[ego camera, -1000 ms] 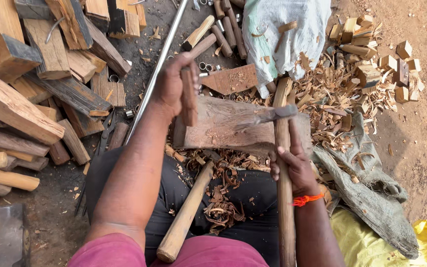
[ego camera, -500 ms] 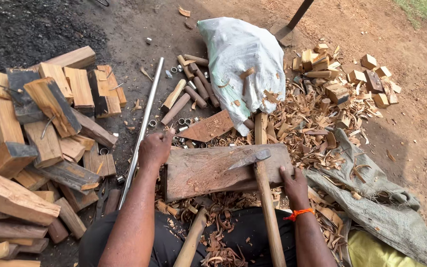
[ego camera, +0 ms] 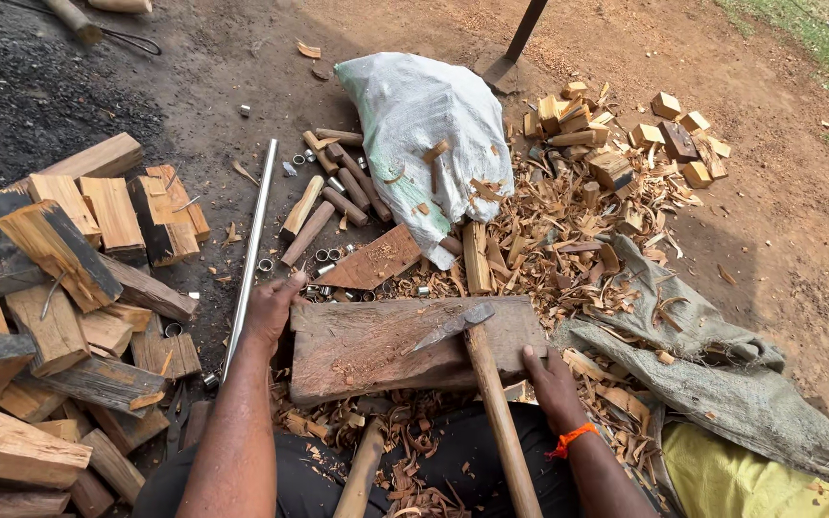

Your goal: The person sits on the ground and uses a hammer and chisel to carve a small piece of wood held between their legs. They repeatedly strike the chisel to shape the wood, with wood shavings accumulating around the work area.

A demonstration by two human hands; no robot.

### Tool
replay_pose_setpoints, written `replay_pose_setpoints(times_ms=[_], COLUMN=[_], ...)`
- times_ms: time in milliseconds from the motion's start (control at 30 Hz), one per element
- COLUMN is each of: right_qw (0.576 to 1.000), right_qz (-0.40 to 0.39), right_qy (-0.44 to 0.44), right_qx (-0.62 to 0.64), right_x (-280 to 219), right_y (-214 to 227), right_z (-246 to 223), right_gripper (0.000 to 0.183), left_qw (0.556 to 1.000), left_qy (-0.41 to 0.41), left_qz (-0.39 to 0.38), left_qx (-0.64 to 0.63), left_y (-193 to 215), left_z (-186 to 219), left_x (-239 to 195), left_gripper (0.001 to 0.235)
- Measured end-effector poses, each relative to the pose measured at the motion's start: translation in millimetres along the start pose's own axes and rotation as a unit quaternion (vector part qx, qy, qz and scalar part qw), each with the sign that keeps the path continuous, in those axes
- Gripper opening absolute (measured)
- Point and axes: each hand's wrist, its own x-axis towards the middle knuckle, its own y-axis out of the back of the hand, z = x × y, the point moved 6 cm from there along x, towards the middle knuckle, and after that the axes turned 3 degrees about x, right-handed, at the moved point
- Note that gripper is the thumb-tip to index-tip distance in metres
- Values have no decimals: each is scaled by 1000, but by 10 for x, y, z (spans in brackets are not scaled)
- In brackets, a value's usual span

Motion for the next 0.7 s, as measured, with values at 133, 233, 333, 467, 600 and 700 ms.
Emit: replay_pose_setpoints(times_ms=[133, 233, 333, 467, 600, 700], right_qw=[1000, 998, 998, 998, 993, 949], right_qz=[28, 3, -5, 5, 26, 84], right_qy=[-1, 0, 10, -4, 47, 239], right_qx=[3, 55, 66, -65, -110, -187], right_x=[211, 44, 36, 154, 183, -26], right_y=[-67, -115, -202, -222, -262, -195], right_z=[-209, -170, -320, -360, -355, -621], right_gripper=[52, 46, 47, 49, 51, 53], left_qw=[985, 955, 987, 980, 965, 927], left_qy=[-102, -191, -74, -44, -76, -167], left_qz=[53, 104, 79, 85, 139, 221], left_qx=[130, 200, 121, 175, 211, 252], left_y=[60, 76, 197, 340, 345, 356], left_z=[255, 160, 27, 112, 206, 452], left_x=[36, -90, -165, -181, -305, -520], left_gripper=[45, 51, 46, 37, 42, 43])
